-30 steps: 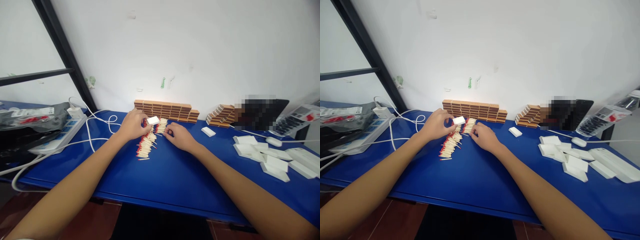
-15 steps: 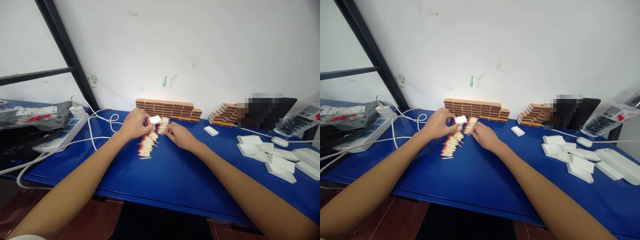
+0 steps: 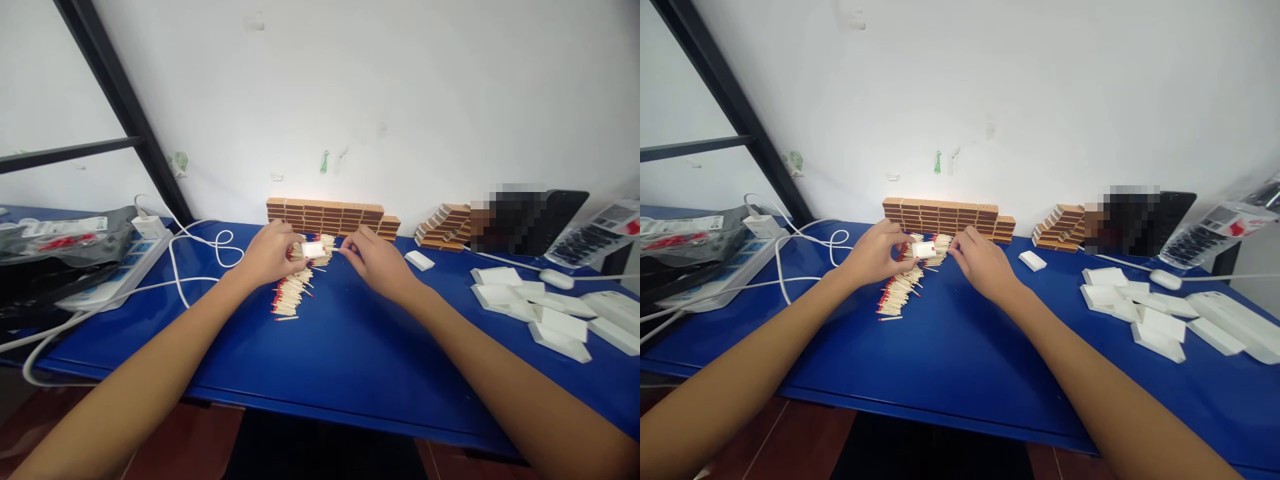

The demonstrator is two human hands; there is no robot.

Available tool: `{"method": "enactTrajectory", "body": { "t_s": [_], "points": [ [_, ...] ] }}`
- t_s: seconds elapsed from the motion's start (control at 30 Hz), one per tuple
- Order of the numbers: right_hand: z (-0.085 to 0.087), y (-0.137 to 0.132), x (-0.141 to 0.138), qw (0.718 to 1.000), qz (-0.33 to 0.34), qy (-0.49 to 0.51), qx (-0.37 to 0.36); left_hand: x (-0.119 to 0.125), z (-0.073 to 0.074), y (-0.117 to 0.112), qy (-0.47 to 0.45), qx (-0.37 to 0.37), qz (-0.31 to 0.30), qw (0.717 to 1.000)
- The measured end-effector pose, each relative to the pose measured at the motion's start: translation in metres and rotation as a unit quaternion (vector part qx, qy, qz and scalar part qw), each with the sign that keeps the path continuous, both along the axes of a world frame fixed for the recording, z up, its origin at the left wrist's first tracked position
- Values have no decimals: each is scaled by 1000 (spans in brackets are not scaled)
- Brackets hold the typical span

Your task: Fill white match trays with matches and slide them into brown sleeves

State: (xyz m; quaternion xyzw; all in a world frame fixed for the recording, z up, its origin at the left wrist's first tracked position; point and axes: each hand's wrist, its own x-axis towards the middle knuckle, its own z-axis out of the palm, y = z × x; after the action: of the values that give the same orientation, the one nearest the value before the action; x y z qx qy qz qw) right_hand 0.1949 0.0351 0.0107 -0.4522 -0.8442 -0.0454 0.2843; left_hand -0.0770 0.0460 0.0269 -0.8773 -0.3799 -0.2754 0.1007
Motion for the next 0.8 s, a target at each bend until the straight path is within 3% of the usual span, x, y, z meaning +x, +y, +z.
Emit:
{"method": "enactTrajectory", "body": {
  "t_s": [0.3, 0.47, 0.63, 0.8],
  "points": [
    [-7, -11, -20, 996, 12, -84, 41, 10, -2, -5, 17, 11, -63, 998],
    [-11, -10, -18, 997, 18, -47, 51, 7, -1, -4, 26, 10, -34, 999],
    [-20, -4, -19, 996, 17, 72, -54, 0, 6, -3, -6, 23, 41, 999],
    [-29, 7, -23, 987, 61, 76, -127, 1, 10, -3, -8, 4, 54, 998]
  ]
}}
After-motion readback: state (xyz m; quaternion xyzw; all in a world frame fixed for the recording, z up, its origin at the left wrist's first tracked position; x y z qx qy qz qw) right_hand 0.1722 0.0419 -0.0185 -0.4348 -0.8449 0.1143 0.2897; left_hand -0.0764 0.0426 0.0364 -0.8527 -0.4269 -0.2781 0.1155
